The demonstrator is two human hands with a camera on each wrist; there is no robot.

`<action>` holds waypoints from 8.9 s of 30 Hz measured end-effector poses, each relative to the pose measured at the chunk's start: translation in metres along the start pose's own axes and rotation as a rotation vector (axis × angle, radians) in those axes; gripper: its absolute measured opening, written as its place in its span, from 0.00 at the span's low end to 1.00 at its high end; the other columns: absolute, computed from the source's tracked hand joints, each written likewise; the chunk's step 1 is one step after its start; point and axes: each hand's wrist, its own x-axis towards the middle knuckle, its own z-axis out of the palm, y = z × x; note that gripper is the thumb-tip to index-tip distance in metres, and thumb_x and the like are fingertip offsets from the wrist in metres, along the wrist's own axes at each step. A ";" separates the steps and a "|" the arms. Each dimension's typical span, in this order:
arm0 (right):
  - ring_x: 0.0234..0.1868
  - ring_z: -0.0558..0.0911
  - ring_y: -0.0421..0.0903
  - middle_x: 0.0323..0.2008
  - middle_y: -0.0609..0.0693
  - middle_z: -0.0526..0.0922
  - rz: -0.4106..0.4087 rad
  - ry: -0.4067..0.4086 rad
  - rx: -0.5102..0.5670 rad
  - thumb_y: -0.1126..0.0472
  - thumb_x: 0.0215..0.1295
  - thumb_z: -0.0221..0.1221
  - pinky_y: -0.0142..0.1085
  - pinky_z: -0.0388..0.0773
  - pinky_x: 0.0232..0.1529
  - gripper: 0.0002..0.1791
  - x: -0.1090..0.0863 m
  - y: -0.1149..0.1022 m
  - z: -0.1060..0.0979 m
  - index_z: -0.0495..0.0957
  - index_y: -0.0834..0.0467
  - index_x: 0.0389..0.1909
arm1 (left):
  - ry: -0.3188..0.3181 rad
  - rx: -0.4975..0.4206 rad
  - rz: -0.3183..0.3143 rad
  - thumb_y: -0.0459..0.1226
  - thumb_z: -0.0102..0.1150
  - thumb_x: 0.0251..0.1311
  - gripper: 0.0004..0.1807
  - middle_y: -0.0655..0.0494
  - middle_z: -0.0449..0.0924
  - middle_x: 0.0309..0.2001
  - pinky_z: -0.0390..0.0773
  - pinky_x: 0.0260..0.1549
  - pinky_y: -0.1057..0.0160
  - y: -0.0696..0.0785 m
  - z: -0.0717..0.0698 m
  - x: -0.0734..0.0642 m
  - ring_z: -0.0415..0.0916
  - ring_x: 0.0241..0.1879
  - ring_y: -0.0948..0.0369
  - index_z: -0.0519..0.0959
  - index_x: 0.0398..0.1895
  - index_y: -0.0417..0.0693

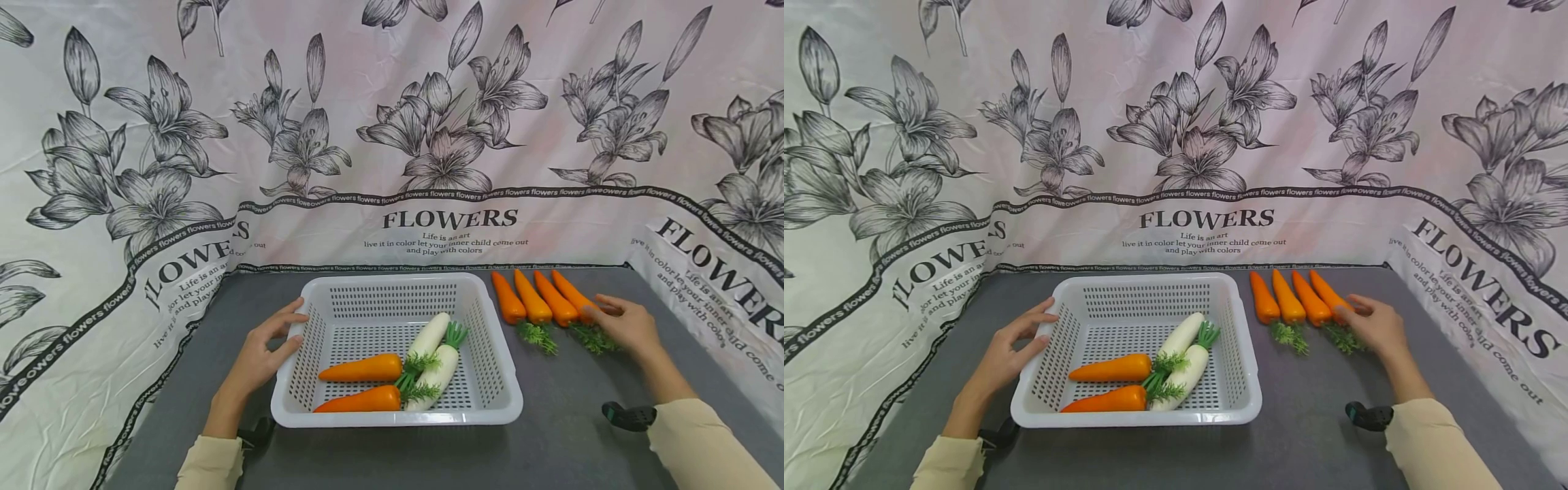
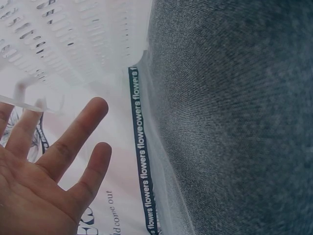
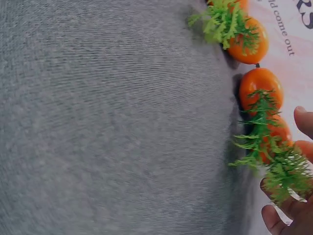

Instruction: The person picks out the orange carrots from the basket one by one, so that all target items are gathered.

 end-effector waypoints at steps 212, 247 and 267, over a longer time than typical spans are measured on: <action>0.56 0.71 0.78 0.64 0.81 0.68 0.002 0.059 -0.084 0.39 0.78 0.45 0.66 0.73 0.47 0.40 0.007 0.027 -0.014 0.60 0.67 0.74 | -0.010 0.014 -0.026 0.37 0.59 0.70 0.18 0.50 0.63 0.78 0.86 0.29 0.64 0.003 -0.001 0.000 0.82 0.48 0.44 0.80 0.61 0.49; 0.53 0.78 0.68 0.58 0.72 0.80 -0.196 0.327 -0.001 0.44 0.76 0.53 0.57 0.72 0.45 0.33 0.016 -0.032 -0.032 0.68 0.59 0.73 | -0.008 -0.005 -0.036 0.38 0.60 0.70 0.18 0.50 0.62 0.78 0.86 0.28 0.65 0.000 0.000 0.001 0.83 0.48 0.42 0.80 0.61 0.48; 0.58 0.79 0.54 0.59 0.54 0.84 -0.799 -0.064 0.145 0.56 0.68 0.65 0.60 0.73 0.62 0.25 -0.006 -0.248 0.023 0.78 0.51 0.66 | -0.009 0.008 -0.027 0.37 0.60 0.70 0.18 0.51 0.62 0.78 0.86 0.28 0.66 0.000 0.000 0.000 0.82 0.47 0.42 0.79 0.61 0.49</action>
